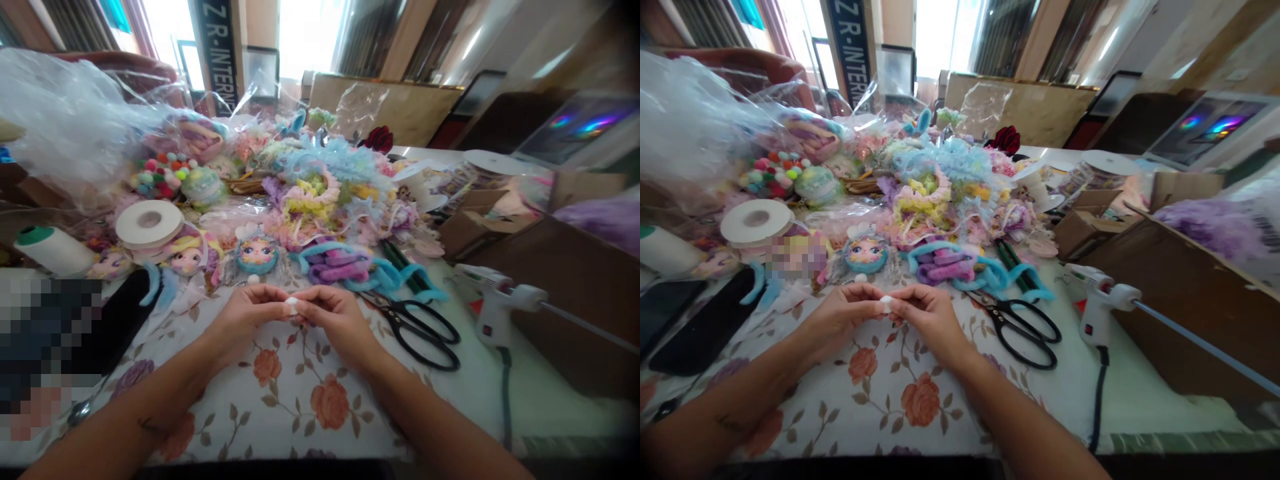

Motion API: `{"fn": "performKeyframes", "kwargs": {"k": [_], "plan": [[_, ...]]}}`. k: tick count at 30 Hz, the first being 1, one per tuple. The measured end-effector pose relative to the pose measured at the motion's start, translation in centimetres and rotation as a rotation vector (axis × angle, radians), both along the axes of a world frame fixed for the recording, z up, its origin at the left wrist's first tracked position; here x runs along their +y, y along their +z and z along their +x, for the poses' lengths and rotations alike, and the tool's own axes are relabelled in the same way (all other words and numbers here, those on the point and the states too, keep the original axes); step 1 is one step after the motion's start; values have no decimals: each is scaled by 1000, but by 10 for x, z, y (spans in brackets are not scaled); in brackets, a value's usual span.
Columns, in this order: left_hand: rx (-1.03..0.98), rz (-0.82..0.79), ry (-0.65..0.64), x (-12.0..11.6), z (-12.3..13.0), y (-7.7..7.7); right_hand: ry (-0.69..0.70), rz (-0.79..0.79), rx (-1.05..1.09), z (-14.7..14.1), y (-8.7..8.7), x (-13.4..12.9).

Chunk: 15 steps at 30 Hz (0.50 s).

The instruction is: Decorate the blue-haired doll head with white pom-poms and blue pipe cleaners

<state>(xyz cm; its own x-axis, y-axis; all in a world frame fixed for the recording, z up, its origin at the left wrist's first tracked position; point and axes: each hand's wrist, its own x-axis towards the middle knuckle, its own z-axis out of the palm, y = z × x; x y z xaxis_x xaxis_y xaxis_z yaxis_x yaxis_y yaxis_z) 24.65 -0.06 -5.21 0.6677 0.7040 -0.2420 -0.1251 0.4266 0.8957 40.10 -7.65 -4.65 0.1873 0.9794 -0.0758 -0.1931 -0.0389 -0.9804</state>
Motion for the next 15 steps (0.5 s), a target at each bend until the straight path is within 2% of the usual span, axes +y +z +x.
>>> {"fn": "performKeyframes", "kwargs": {"k": [7, 11, 13, 15], "plan": [[57, -58, 38, 1, -1, -2, 17, 28, 57, -3, -2, -1], [89, -29, 58, 2, -2, 0, 43, 57, -117, 5, 5, -8], [113, -17, 100, 4, -3, 2, -108, 73, -344, 24, 9, -21], [105, -19, 168, 8, -4, 3, -444, 79, -634, 55, 9, -42]]}}
